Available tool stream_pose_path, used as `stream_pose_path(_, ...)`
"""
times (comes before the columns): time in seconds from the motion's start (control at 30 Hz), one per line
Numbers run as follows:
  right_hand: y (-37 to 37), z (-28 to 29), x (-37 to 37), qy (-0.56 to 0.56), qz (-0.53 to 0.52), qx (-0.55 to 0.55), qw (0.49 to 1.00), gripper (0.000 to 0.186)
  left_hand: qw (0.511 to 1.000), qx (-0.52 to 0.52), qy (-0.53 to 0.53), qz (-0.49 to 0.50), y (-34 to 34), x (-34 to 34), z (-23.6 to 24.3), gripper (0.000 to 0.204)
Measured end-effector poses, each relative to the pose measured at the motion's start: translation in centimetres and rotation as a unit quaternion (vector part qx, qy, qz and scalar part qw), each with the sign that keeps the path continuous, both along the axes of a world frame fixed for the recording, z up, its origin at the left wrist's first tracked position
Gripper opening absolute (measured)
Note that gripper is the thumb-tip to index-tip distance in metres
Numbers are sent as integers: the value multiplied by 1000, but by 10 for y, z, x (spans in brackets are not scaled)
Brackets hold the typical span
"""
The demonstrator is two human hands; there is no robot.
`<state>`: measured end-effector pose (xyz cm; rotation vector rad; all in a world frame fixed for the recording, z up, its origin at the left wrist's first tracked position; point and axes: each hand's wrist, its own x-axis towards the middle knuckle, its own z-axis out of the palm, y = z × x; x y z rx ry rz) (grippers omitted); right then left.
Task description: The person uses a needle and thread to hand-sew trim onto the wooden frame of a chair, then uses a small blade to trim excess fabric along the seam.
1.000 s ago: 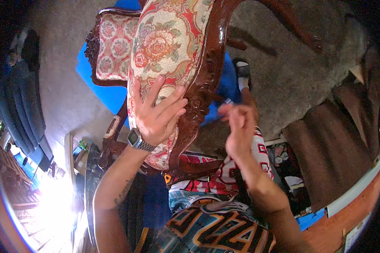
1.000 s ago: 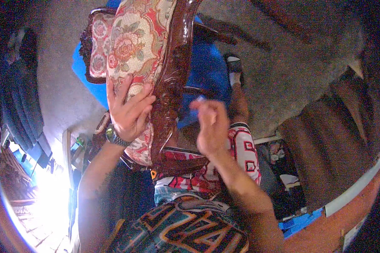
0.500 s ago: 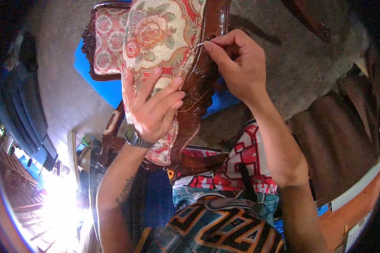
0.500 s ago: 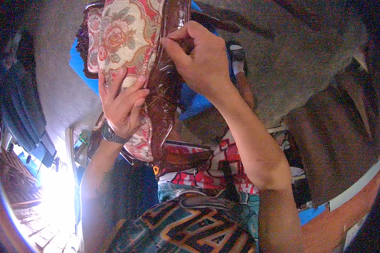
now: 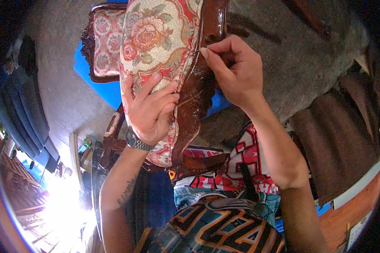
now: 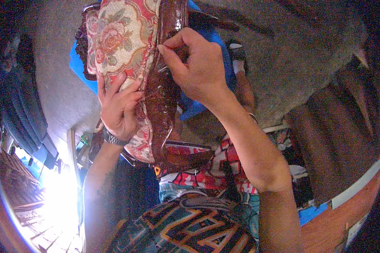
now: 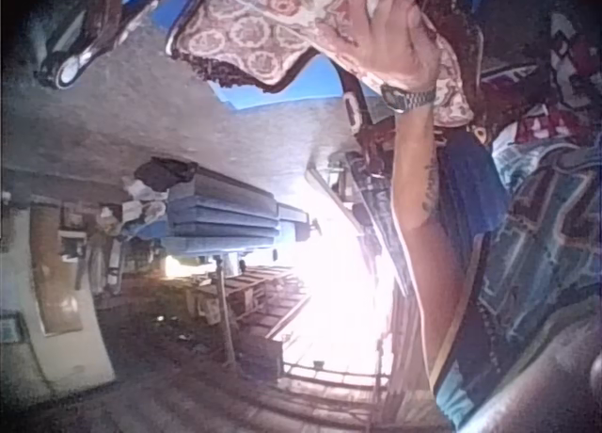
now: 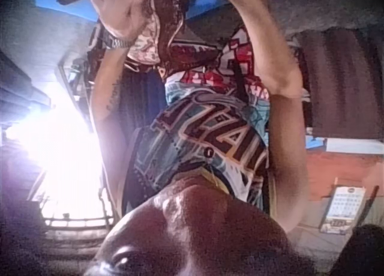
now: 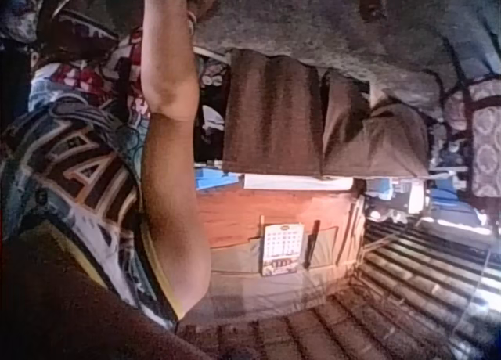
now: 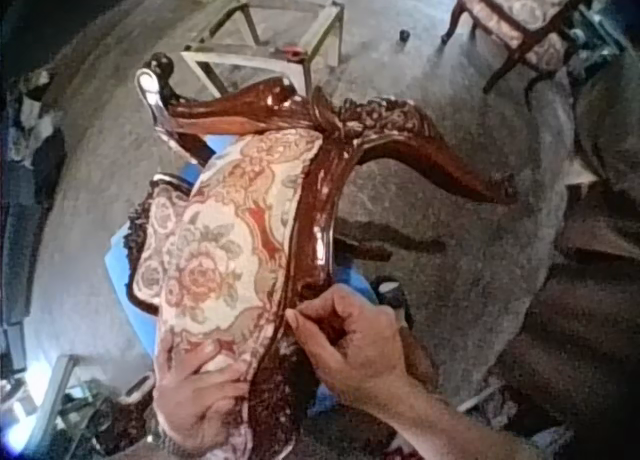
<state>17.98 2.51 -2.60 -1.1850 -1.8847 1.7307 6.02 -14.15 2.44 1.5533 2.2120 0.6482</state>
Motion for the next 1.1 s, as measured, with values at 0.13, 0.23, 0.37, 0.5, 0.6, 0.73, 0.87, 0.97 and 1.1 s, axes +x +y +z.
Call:
stream_pose_path(0.13,-1,2,-1,6,-5,-2,1000,19,1000,18,-17,14,-3,0,-2,10)
stream_pose_path(0.23,-1,5,0,-5,-1,-21,1000,14,999,24,-19,11,-1,1,-2,10)
stream_pose_path(0.37,-3,-2,0,18,3,21,1000,14,999,27,-18,9,-2,1,-3,10)
stream_pose_path(0.5,-2,1,-1,15,16,18,1000,13,1000,23,-10,8,-3,2,-2,9)
stream_pose_path(0.6,-2,2,-1,5,22,18,1000,13,1000,27,-6,2,-2,1,-2,9)
stream_pose_path(0.73,-3,1,-2,13,14,16,1000,13,1000,21,-4,2,-3,1,-2,9)
stream_pose_path(0.87,-2,1,-4,28,18,44,998,13,1000,24,-2,-2,-4,0,-3,9)
stream_pose_path(0.97,2,2,-4,23,36,79,996,14,1000,24,-2,-4,-4,0,-3,9)
stream_pose_path(1.1,13,1,-3,11,99,43,994,16,1000,27,-1,-1,-3,1,-3,10)
